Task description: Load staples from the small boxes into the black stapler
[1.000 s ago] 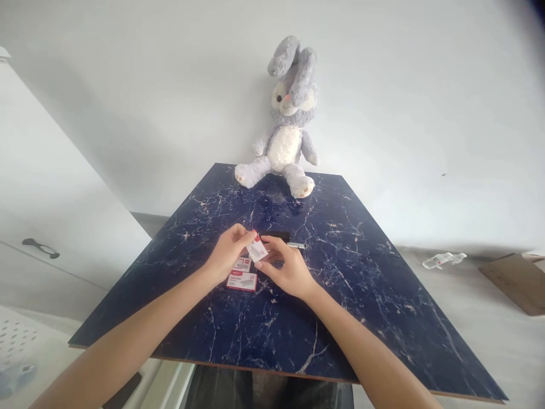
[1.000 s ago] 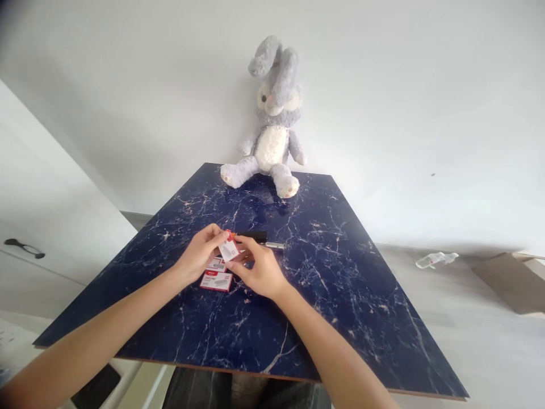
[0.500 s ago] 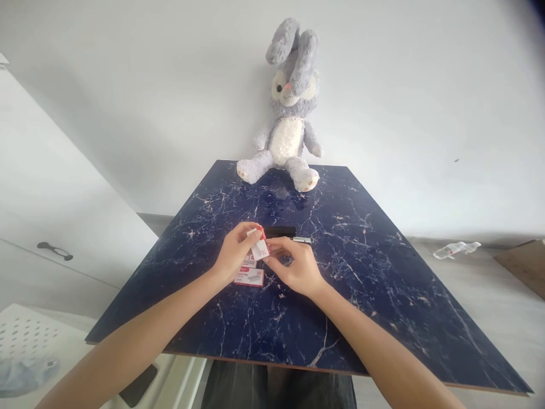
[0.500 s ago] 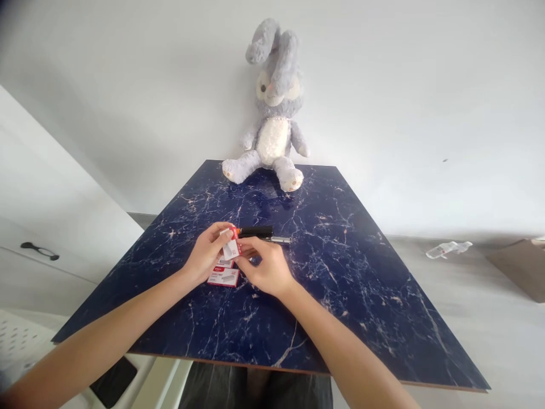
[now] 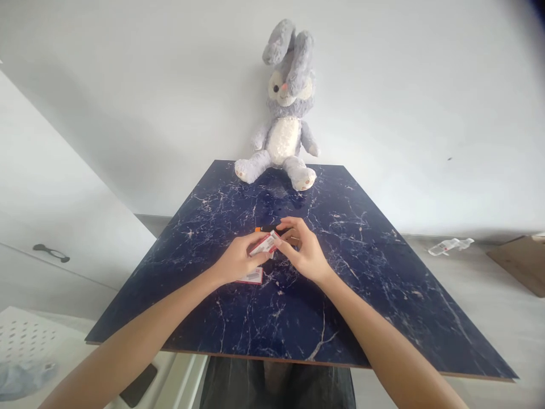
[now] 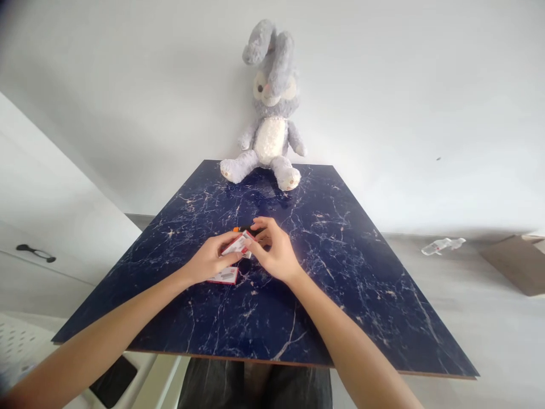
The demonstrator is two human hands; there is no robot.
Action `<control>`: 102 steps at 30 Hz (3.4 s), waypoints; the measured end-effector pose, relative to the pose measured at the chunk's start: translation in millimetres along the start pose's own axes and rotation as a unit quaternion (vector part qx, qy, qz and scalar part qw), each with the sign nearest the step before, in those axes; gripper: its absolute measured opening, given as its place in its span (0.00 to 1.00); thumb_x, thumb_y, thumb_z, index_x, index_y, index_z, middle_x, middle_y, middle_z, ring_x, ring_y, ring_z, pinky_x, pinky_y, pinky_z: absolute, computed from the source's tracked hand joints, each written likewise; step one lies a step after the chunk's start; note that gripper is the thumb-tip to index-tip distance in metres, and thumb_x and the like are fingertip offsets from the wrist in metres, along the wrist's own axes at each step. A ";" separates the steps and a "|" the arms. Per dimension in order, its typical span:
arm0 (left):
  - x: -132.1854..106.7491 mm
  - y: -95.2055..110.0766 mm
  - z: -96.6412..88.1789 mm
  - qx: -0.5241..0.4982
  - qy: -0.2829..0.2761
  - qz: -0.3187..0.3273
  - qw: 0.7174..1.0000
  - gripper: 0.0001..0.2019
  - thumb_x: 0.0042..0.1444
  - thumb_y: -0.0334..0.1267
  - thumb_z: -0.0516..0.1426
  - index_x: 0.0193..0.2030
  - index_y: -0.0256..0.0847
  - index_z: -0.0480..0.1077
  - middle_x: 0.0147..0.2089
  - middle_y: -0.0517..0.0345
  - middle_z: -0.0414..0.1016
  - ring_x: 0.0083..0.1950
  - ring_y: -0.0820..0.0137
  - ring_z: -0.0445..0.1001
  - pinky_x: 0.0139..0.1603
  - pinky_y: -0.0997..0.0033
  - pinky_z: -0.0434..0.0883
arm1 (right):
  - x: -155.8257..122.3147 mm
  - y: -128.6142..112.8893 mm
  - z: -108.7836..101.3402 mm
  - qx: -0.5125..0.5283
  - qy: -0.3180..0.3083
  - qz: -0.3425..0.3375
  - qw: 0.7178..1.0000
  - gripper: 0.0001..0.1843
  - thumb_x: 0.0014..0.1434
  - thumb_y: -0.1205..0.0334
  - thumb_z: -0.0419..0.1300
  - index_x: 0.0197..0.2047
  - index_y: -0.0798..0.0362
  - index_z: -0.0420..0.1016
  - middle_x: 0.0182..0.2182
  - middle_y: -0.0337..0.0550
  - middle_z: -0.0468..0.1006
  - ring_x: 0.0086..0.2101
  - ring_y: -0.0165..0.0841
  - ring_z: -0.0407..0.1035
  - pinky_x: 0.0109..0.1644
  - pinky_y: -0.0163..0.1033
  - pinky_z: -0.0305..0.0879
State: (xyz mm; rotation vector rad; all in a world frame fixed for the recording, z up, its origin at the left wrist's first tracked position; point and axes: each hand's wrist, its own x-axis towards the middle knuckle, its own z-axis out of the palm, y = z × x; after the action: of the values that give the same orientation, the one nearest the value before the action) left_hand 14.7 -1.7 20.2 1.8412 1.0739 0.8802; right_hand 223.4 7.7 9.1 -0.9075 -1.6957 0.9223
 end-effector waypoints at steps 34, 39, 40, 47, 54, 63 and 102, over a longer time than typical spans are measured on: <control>10.5 -10.9 -1.0 -0.169 0.272 0.020 0.947 0.14 0.53 0.45 0.66 0.44 0.42 0.76 0.51 0.48 0.80 0.41 0.64 0.79 0.35 0.69 0.74 | 2.9 2.0 15.0 0.241 -0.027 0.181 0.953 0.18 0.53 0.51 0.69 0.37 0.49 0.64 0.38 0.39 0.81 0.37 0.37 0.79 0.48 0.49 0.79; 13.7 -13.0 0.7 -0.183 0.297 -0.001 0.937 0.15 0.53 0.47 0.66 0.44 0.42 0.77 0.48 0.50 0.81 0.38 0.66 0.78 0.36 0.68 0.74 | 3.2 4.6 14.4 0.215 -0.029 0.171 0.961 0.15 0.55 0.52 0.66 0.38 0.49 0.66 0.39 0.40 0.81 0.36 0.37 0.79 0.45 0.48 0.79; 13.8 -13.4 0.7 -0.186 0.297 -0.002 0.937 0.15 0.53 0.46 0.67 0.43 0.42 0.77 0.49 0.49 0.81 0.39 0.66 0.79 0.36 0.68 0.75 | 2.6 5.6 14.6 0.191 -0.018 0.162 0.968 0.13 0.56 0.53 0.65 0.38 0.49 0.67 0.39 0.41 0.81 0.35 0.37 0.79 0.44 0.47 0.79; 8.1 -10.7 4.2 -0.203 0.254 0.015 0.945 0.19 0.50 0.41 0.68 0.46 0.44 0.68 0.54 0.50 0.77 0.48 0.61 0.79 0.42 0.63 0.79 | -3.3 2.7 14.9 -0.037 0.084 0.058 0.994 0.10 0.61 0.53 0.63 0.40 0.50 0.79 0.50 0.48 0.77 0.41 0.37 0.76 0.39 0.41 0.77; -0.3 -3.5 9.9 -0.157 0.216 0.040 0.963 0.19 0.51 0.42 0.67 0.50 0.44 0.73 0.54 0.49 0.75 0.51 0.58 0.78 0.46 0.60 0.79 | -0.5 7.5 12.8 0.009 0.075 0.102 0.992 0.14 0.58 0.49 0.66 0.39 0.51 0.79 0.49 0.48 0.78 0.40 0.37 0.76 0.41 0.41 0.77; 0.3 -4.1 8.0 -0.166 0.277 0.058 0.945 0.20 0.53 0.44 0.67 0.52 0.45 0.74 0.52 0.50 0.78 0.47 0.60 0.79 0.40 0.62 0.79 | -0.7 5.1 17.8 0.215 0.052 0.170 0.960 0.19 0.54 0.44 0.69 0.35 0.52 0.78 0.33 0.43 0.81 0.33 0.36 0.77 0.45 0.45 0.78; -3.4 -13.5 20.7 -0.204 0.164 0.059 0.963 0.23 0.49 0.37 0.70 0.46 0.44 0.62 0.55 0.50 0.75 0.53 0.57 0.79 0.47 0.57 0.80 | 5.7 -9.2 -7.2 -0.096 0.122 0.131 0.979 0.10 0.54 0.55 0.62 0.31 0.52 0.79 0.34 0.42 0.83 0.33 0.36 0.74 0.40 0.39 0.67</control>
State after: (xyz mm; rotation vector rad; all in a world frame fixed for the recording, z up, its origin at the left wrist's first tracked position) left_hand 26.6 -6.8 -1.1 1.4545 0.8957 1.4004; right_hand 227.5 9.9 21.3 -1.3412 -1.4938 0.7879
